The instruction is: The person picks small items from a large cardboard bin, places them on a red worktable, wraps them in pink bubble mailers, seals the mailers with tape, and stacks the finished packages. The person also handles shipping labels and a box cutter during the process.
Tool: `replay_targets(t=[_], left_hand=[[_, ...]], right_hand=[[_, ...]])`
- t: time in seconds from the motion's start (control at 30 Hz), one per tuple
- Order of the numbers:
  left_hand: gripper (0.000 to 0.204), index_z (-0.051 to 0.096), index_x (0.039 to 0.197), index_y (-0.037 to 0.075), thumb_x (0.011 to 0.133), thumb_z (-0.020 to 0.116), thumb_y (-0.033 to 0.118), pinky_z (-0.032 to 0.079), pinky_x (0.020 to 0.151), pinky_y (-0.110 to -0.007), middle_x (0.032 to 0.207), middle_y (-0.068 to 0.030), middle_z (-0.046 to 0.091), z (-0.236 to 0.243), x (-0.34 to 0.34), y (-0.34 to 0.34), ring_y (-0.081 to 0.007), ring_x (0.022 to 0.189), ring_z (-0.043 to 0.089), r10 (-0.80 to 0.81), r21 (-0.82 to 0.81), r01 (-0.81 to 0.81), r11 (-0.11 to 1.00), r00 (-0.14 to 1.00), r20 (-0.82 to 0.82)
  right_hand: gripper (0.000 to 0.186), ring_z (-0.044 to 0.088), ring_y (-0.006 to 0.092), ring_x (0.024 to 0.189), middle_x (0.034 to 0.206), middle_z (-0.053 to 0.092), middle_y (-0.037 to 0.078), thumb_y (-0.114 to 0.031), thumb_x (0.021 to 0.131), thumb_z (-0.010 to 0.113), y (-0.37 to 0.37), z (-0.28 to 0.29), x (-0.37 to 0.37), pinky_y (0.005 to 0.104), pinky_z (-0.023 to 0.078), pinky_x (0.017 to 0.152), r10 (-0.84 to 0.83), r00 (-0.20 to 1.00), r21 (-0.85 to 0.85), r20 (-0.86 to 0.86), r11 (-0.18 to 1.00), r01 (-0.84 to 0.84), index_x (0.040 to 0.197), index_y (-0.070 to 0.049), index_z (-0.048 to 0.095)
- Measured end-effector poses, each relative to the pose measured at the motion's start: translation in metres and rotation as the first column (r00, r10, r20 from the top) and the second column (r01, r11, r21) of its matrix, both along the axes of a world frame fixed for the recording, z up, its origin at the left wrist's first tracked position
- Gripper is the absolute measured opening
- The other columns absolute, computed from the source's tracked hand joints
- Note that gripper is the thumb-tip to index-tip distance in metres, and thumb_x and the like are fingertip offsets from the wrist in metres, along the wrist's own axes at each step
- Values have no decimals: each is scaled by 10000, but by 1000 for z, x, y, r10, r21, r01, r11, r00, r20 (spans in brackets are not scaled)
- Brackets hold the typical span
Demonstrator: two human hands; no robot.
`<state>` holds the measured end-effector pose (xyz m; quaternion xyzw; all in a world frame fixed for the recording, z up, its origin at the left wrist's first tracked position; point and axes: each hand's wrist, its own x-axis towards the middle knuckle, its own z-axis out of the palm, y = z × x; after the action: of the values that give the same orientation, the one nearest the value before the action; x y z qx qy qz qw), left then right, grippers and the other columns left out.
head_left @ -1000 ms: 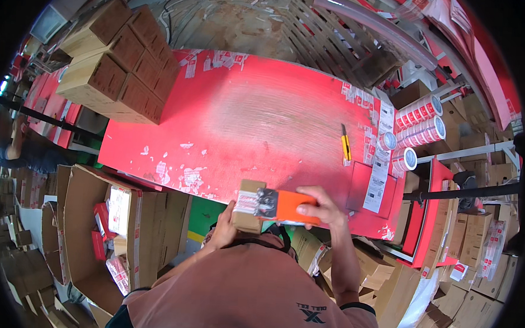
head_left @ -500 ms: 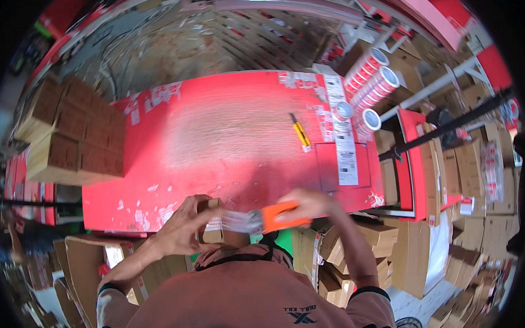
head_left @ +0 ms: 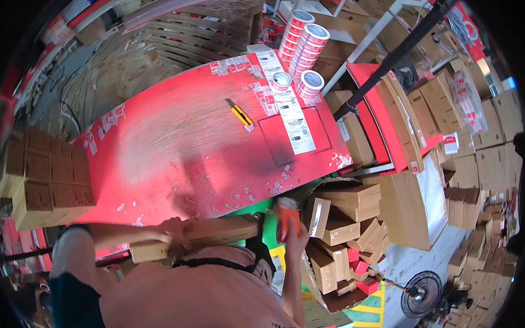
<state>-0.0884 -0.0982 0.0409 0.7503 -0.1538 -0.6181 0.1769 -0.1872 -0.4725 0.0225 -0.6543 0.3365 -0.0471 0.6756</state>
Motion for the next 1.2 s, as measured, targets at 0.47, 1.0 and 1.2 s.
replay_targets(t=[0.47, 1.0, 1.2], left_hand=[[567, 378, 1481, 42, 1006, 559, 293, 396, 1113, -415, 1338, -136, 542, -67, -80, -28, -231, 1281, 497, 901, -900, -436, 24, 398, -169], [265, 583, 878, 86, 1046, 529, 284, 381, 617, -233, 772, 36, 527, 128, -49, 24, -53, 688, 467, 860, -681, -573, -457, -89, -502], [214, 619, 954, 83, 1041, 524, 253, 284, 456, -213, 648, 57, 499, 35, -116, 33, -30, 504, 372, 773, -405, -663, -629, -589, -236]], right_hand=[[204, 514, 62, 730, 824, 602, 4, -229, 981, 656, 155, 7, 44, 258, 429, 613, 642, 759, -90, -110, 754, -651, 1041, -46, 589], [285, 508, 109, 626, 668, 543, 51, -261, 942, 685, 152, 160, 168, 294, 406, 569, 941, -43, -314, 336, 69, -947, 867, -9, 576], [288, 581, 99, 530, 666, 603, 40, -279, 947, 680, 129, 130, 192, 267, 422, 462, 984, -135, 122, -112, -121, -985, 903, 0, 624]])
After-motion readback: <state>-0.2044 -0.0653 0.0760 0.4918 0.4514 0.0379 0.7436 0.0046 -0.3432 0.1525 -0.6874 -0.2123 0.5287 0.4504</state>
